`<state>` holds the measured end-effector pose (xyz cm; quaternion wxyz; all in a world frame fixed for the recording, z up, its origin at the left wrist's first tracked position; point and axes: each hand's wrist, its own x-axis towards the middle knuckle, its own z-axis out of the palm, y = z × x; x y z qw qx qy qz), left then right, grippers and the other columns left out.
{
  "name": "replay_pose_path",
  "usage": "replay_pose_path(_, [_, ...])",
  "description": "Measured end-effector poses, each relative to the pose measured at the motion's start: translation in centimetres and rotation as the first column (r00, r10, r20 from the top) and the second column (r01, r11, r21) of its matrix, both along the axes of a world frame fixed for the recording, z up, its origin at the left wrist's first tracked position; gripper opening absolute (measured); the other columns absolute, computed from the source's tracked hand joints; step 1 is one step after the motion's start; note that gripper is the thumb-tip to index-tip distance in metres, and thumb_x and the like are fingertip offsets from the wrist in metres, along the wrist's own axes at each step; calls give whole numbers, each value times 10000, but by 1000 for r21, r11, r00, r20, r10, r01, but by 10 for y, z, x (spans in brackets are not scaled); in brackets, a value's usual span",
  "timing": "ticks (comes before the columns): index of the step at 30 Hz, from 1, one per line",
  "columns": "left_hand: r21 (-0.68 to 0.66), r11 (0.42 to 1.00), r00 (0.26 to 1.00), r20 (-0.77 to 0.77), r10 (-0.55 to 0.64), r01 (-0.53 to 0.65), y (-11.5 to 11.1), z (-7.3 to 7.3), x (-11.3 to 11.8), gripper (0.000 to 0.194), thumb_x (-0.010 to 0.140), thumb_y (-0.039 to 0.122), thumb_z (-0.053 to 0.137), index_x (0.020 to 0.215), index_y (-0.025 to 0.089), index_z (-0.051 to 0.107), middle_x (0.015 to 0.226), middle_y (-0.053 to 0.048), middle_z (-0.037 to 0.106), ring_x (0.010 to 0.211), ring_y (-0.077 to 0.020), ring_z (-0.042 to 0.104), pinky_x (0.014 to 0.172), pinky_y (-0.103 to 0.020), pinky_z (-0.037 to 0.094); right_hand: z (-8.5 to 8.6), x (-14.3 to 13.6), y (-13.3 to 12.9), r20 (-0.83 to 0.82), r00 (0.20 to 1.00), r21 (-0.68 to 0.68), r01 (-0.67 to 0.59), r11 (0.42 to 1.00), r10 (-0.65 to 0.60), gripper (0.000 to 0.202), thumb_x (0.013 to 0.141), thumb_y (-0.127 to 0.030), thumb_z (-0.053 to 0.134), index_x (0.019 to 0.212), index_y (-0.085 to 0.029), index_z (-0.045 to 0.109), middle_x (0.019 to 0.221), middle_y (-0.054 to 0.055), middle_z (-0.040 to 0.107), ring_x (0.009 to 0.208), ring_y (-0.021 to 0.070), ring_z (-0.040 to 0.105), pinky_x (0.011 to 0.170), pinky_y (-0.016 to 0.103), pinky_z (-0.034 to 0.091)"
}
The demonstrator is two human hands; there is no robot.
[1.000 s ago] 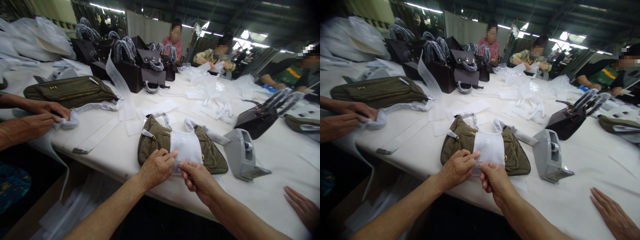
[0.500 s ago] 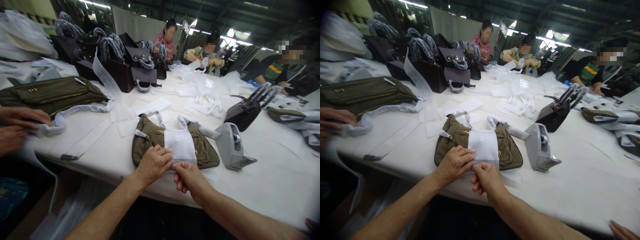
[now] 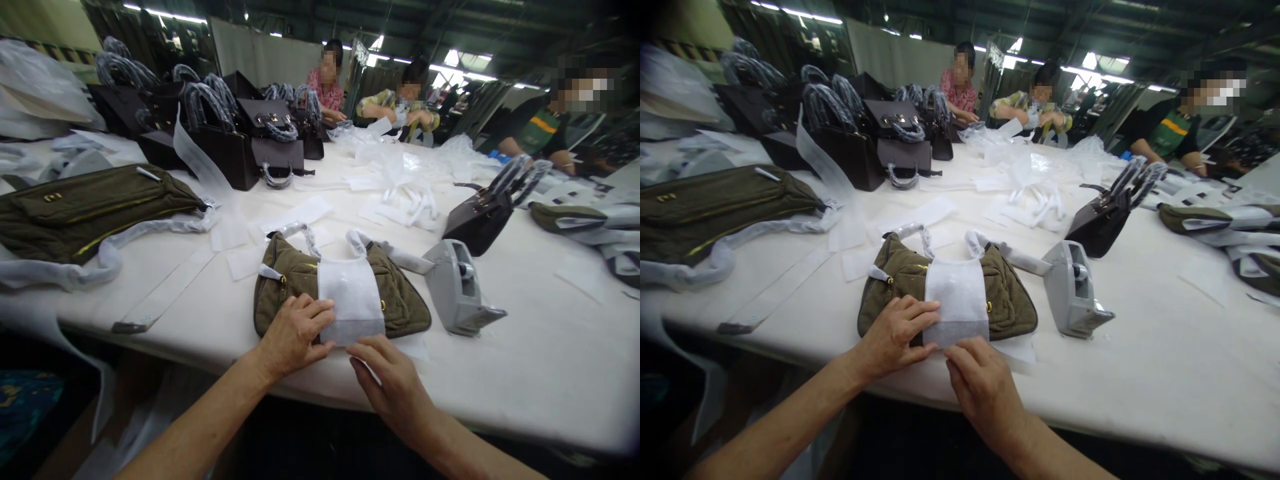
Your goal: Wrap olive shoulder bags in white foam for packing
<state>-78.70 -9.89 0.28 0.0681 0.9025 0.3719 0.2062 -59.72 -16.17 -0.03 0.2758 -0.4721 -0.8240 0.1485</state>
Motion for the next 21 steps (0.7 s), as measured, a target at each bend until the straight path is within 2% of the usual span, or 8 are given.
replay_pose_path(2, [5,1000,1000,-6,3,-3,-1,1,0,324,721,321,632,1014,211,549,1197,-37,527,917,-214,467,752,-359,368,-8,2,5,127,989,271,-113,956,81,292,844,-122,412,1103,-163,540,1029,101,613,987,211,539,900,407,405])
replay_pose_path(4, [12,1000,1000,-12,3,-3,-1,1,1,306,725,285,622,1012,211,544,1204,-34,525,924,-216,473,754,-360,372,-17,2,3,225,969,362,-180,915,102,341,844,-96,384,1160,-141,504,1106,97,592,1099,223,479,998,456,315])
replay_pose_path(8, [63,998,1000,-31,-2,4,-2,-3,4,333,728,216,590,1053,201,523,1232,-37,512,955,-232,475,775,-381,372,-25,22,-14,209,972,347,-176,921,107,295,837,-96,384,1080,-155,540,1047,70,615,1089,205,488,1035,497,247])
replay_pose_path(11, [137,990,999,-42,25,-19,-5,-6,8,347,720,181,572,1063,182,518,1241,-47,509,958,-244,480,786,-397,372,-24,57,-17,116,992,428,-5,904,-49,256,801,-82,468,1027,-172,546,951,63,621,1012,191,523,992,491,303])
replay_pose_path(13, [177,984,999,-39,36,-28,-8,-8,11,350,715,171,569,1062,177,519,1241,-51,512,958,-246,486,790,-399,375,-23,81,-10,102,980,477,101,873,-169,268,781,-89,520,1033,-181,540,958,70,608,1008,195,518,971,485,323])
replay_pose_path(14, [190,981,999,-38,37,-29,-8,-8,12,352,715,168,568,1063,177,519,1242,-52,512,960,-246,488,793,-398,376,-23,90,-4,114,974,493,115,863,-195,273,778,-98,535,1036,-189,539,958,66,604,1003,193,519,970,484,323])
replay_pose_path(18, [215,976,997,-61,38,-24,-6,-5,14,359,728,169,568,1082,174,510,1238,-63,515,966,-247,495,802,-399,385,-21,110,23,173,968,514,67,855,-179,263,788,-126,536,1037,-208,539,976,57,590,1017,191,510,979,484,308])
replay_pose_path(21, [224,975,995,-101,5,17,-7,0,9,402,752,203,579,1138,166,472,1246,-93,500,993,-248,497,822,-399,396,-19,114,37,183,977,471,14,882,-113,178,809,-140,506,970,-197,558,967,65,579,971,185,517,909,414,385])
